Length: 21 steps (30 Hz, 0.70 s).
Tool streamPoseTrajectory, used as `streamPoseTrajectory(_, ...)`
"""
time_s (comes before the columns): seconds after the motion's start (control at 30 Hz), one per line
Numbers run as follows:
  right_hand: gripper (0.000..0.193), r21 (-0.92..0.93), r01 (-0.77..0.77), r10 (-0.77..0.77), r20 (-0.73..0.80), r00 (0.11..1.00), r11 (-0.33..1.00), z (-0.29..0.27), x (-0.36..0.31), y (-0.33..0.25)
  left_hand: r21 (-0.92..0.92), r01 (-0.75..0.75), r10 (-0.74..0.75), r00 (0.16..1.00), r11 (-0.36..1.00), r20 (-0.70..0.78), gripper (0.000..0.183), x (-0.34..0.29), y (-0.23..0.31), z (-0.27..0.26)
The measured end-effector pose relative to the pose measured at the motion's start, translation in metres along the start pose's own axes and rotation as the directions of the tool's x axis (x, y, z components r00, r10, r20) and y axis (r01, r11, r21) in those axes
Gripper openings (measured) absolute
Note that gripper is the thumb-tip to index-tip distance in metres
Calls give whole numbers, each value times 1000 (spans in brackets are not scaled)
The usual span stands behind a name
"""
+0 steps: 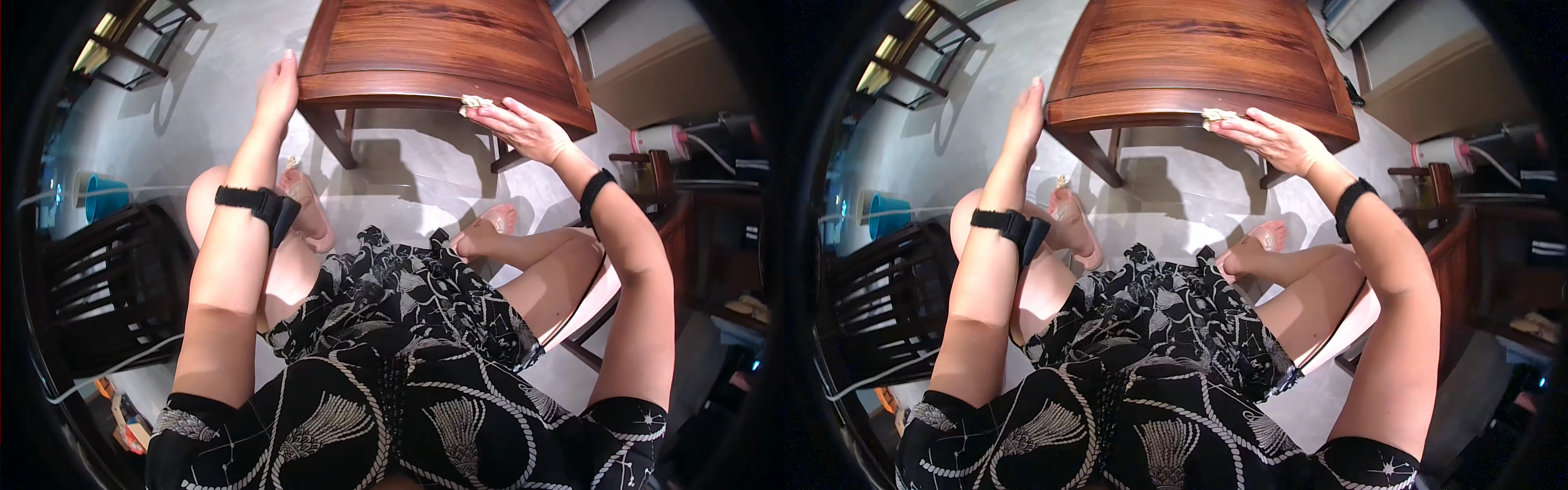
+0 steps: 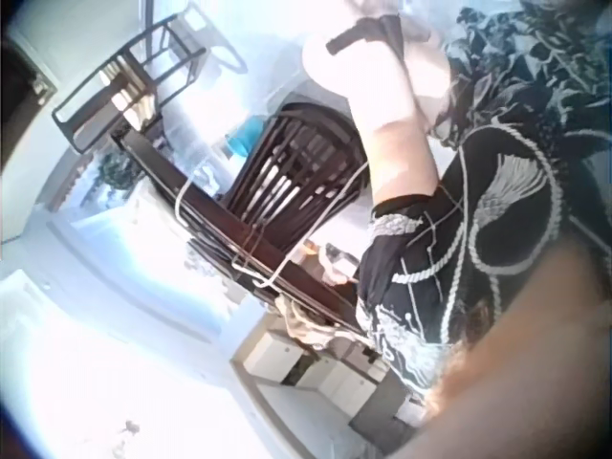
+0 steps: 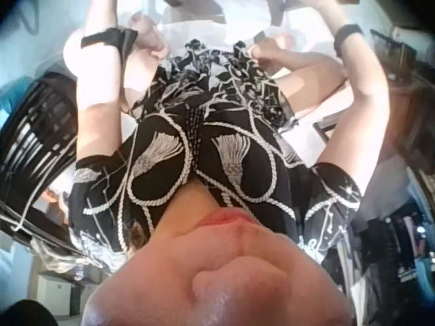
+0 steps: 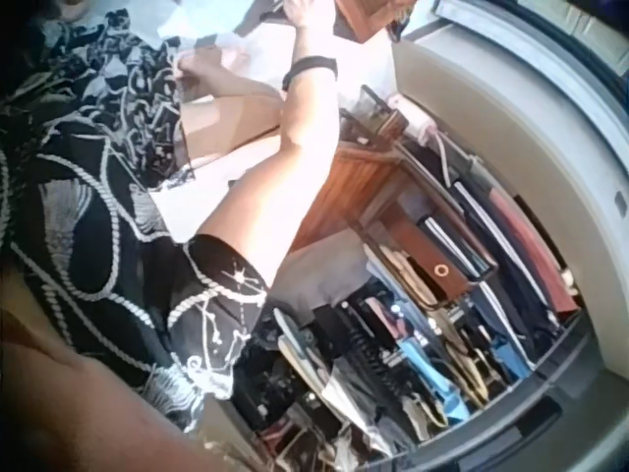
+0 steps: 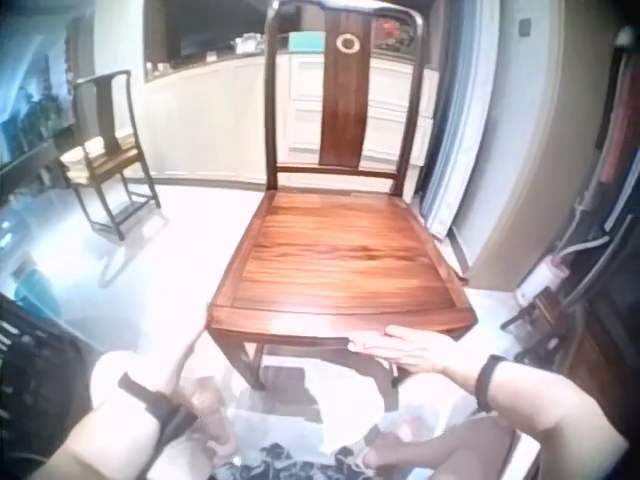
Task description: Wiping a wooden chair with a cloth to clean it.
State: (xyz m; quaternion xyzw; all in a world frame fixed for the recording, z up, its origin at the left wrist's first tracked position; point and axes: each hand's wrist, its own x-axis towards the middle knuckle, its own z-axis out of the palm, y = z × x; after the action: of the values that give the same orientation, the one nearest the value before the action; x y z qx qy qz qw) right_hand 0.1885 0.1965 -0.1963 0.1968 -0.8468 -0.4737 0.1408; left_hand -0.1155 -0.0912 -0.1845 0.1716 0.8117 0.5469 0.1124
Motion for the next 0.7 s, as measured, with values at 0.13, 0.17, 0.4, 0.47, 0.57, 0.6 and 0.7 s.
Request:
streamPoseTrajectory(0.13,82,-9,102,-101,63,993,995,8,-13,4,518,-620,727,687,590,-5,43,-25,34,21)
streamPoseTrajectory(0.17,80,6,114,-115,65,991,993,9,-18,5,437,-715,763,639,546,92,38,-25,39,27)
streamPoseTrajectory(0.4,75,123,77,-93,127,988,989,12,-91,29,277,-868,750,497,413,436,39,-62,66,90)
streamPoseTrajectory(0.47,70,342,0,-58,160,985,940,9,-105,34,439,-808,681,577,393,451,43,-64,69,96)
streamPoseTrajectory(0.57,61,480,-185,78,235,969,857,3,-143,39,470,-767,658,629,437,414,48,-62,70,97)
streamPoseTrajectory(0.6,60,524,-262,98,320,942,811,-3,-158,42,478,-756,649,642,447,408,48,-64,71,97)
streamPoseTrajectory(0.7,61,522,-722,631,384,674,454,-11,-194,33,490,-760,654,633,426,414,46,-66,73,102)
